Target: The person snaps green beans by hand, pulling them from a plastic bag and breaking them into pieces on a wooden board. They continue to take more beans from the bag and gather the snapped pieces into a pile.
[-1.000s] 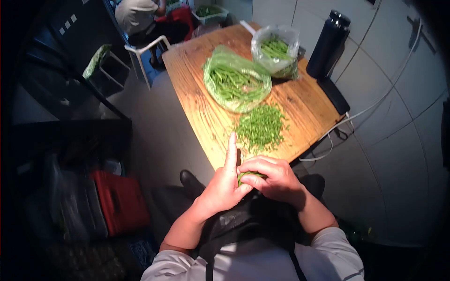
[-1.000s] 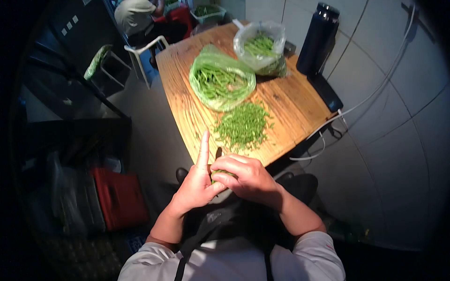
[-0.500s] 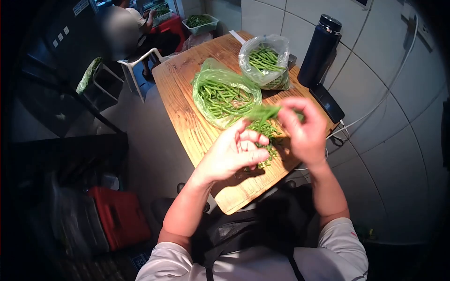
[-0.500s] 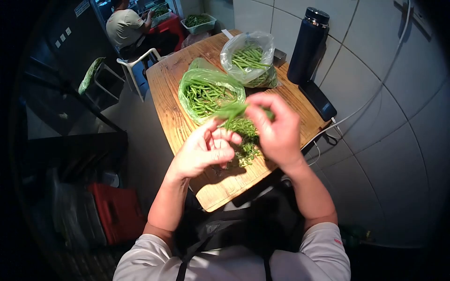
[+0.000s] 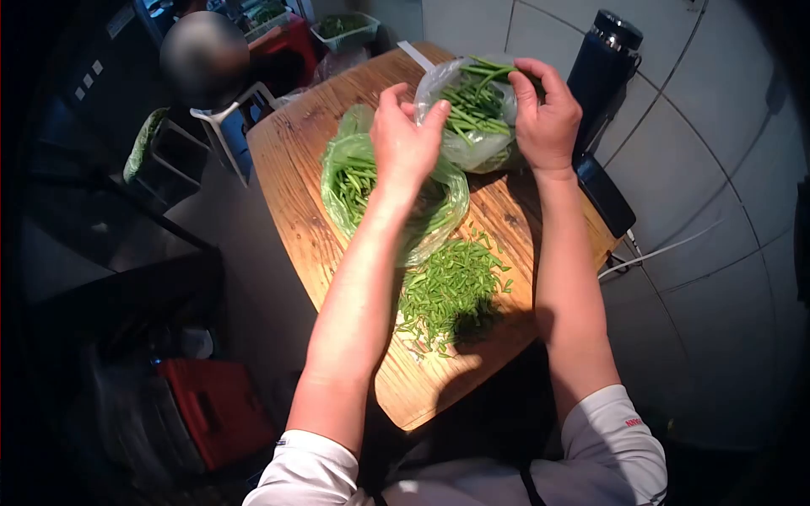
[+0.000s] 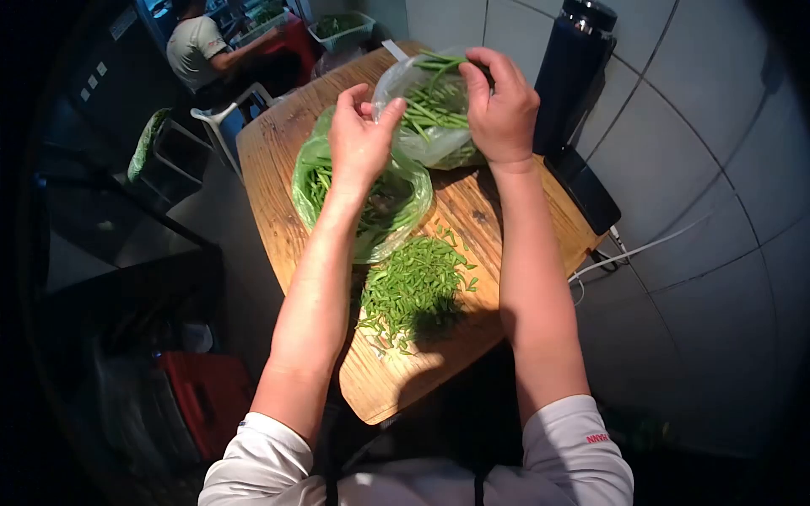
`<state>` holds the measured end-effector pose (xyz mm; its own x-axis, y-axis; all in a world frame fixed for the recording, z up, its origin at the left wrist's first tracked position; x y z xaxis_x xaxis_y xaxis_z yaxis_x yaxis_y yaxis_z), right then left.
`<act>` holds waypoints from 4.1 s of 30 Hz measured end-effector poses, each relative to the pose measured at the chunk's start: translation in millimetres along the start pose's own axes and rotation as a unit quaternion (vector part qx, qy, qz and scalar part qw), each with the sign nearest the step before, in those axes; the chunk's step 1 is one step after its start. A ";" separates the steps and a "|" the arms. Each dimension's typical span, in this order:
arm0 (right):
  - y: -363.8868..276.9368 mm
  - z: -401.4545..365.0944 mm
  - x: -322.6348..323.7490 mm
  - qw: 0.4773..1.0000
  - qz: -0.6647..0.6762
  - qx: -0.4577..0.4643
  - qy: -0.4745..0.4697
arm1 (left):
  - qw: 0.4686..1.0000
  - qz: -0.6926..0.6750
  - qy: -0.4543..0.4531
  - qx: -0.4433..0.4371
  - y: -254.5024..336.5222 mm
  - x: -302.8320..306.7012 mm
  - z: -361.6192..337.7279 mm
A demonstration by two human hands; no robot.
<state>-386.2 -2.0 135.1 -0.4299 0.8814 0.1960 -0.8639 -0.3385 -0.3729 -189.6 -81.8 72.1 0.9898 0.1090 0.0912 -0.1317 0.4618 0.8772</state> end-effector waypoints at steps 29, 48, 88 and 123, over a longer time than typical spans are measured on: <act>5.2 -29.6 -51.2 0.979 0.038 0.098 -0.173 | 0.771 -0.605 -0.070 0.183 -17.9 -16.2 -18.8; 45.5 -15.7 -20.5 0.973 -0.159 0.054 -0.158 | 0.932 -0.312 -0.182 -0.015 26.1 -1.0 -23.3; 27.4 -13.8 -7.4 0.997 0.009 0.048 -0.053 | 0.970 -0.048 -0.085 -0.225 52.2 21.2 -32.6; -82.0 -52.8 -16.4 0.965 0.099 0.242 -0.019 | 0.951 -0.291 -0.018 0.099 -26.6 161.5 -193.0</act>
<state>-294.5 28.8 114.6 -0.5999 0.7744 0.2009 -0.7817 -0.6208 0.0589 -36.6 93.4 -27.6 0.8937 -0.1469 -0.4238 0.4483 0.2595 0.8554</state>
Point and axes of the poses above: each hand's wrist, its own z-axis towards the middle knuckle, its own x-axis out of the back of the hand, y = z × x, the point moved 7 cm from there along z, towards the middle knuckle, and after that the axes turned 12 degrees about -z, right-handed, at the moved point
